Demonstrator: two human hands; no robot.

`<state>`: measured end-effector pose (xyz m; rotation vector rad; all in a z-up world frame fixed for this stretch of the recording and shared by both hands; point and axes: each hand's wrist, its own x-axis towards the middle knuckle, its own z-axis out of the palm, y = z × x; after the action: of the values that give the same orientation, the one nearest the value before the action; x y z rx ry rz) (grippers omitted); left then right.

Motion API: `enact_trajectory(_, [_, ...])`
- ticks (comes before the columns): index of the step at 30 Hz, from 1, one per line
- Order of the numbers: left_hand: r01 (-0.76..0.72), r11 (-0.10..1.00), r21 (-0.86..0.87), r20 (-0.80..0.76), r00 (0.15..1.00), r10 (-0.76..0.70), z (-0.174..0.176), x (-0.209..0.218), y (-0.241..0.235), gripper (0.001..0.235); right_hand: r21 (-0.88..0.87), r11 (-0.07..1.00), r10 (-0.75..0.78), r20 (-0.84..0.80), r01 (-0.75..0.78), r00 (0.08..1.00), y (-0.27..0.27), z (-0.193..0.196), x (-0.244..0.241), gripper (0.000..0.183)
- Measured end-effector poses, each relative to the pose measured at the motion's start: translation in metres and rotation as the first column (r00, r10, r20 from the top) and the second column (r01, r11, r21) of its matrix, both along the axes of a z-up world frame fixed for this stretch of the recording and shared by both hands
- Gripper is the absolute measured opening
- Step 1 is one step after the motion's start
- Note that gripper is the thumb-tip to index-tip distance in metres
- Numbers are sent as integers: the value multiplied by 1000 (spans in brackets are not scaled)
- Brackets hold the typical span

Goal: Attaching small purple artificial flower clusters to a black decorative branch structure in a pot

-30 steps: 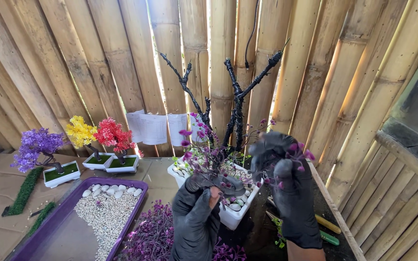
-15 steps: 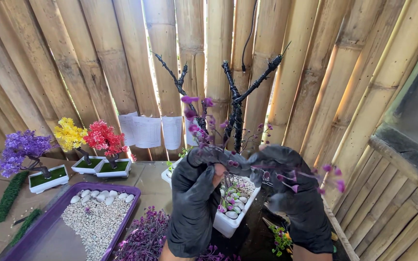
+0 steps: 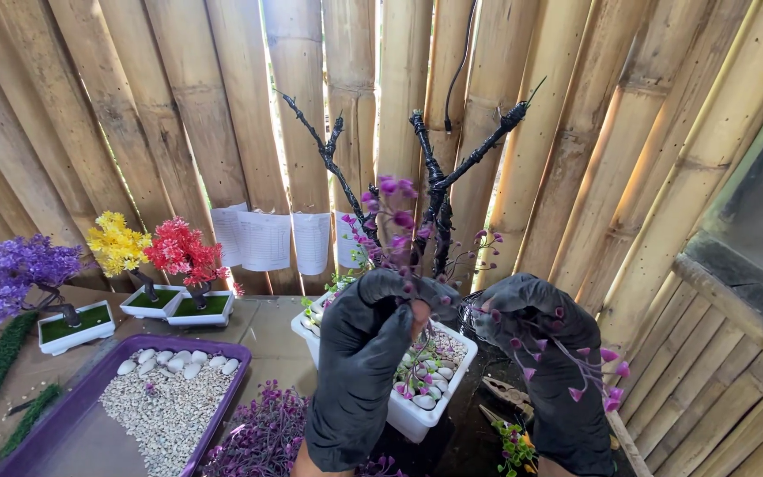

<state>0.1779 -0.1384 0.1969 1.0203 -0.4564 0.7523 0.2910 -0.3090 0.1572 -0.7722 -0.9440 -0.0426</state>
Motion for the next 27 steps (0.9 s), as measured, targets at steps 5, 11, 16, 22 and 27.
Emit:
enact_trajectory(5, [-238,966,-105,28,970,242,-20,10,26,15,-261,916,-295,79,305,952,6,33,-9,12])
enact_trajectory(11, [-240,970,29,-90,966,242,-1,9,26,9,-320,884,-256,280,342,925,10,23,15,32])
enact_trajectory(16, [-147,956,253,-86,981,173,25,7,35,9,-362,687,-456,461,630,762,20,30,6,11])
enact_trajectory(22, [-129,968,217,-74,986,148,8,19,45,12,-344,683,-472,464,644,749,20,34,5,14])
enact_trajectory(27, [-110,980,165,-112,985,129,5,22,43,15,-325,675,-466,508,662,725,20,30,11,15])
